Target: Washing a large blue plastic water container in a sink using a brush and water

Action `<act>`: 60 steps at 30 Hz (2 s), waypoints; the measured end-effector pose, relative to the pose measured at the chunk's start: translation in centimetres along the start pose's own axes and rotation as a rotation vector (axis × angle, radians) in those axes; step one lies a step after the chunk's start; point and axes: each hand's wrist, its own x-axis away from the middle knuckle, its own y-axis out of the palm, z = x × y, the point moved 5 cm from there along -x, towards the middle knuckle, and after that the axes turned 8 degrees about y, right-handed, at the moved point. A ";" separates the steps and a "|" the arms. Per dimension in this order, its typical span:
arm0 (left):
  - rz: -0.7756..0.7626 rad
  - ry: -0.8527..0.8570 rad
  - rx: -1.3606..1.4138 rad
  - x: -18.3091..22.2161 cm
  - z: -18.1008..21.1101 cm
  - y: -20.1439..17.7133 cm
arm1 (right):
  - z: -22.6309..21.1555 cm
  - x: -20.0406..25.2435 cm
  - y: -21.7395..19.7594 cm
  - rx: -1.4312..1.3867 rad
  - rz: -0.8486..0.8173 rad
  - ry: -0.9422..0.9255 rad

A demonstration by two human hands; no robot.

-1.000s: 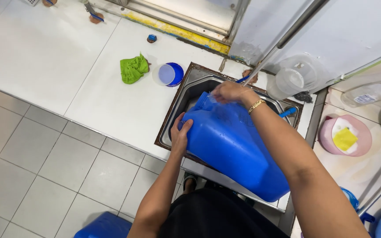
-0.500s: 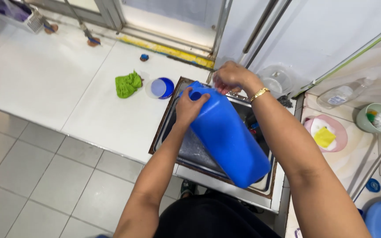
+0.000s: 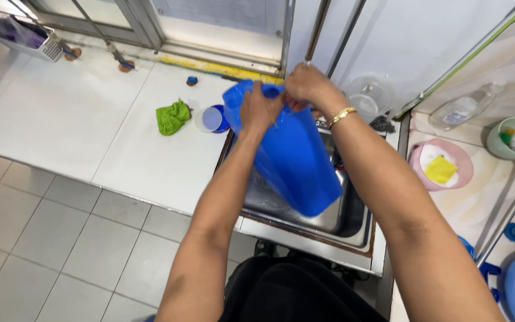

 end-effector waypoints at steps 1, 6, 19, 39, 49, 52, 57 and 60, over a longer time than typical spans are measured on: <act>-0.006 -0.011 -0.006 -0.6 0.6 -1.2 | -1.4 2.1 -0.7 -0.003 -0.013 0.004; 0.095 -0.121 0.019 -3.0 4.6 -7.1 | -3.8 6.0 -1.7 -0.126 -0.135 0.185; 0.290 -0.084 0.093 -2.6 3.7 -12.6 | -0.9 7.5 -2.8 0.197 0.021 0.138; 0.183 -0.723 0.691 15.3 -15.8 -4.6 | 13.2 -14.3 10.9 0.846 -0.105 -0.002; 0.116 -0.869 0.927 17.9 -26.8 1.7 | 26.2 -25.7 15.6 0.850 -0.224 0.108; 0.069 -0.904 1.041 19.3 -31.2 5.9 | 20.5 -21.0 11.2 0.558 -0.258 0.063; 0.032 -1.057 1.148 20.8 -33.6 9.1 | 15.6 -8.8 2.4 0.299 -0.270 0.088; -0.050 -1.066 1.275 18.4 -28.5 7.2 | 22.0 -0.9 -2.0 0.263 -0.206 0.506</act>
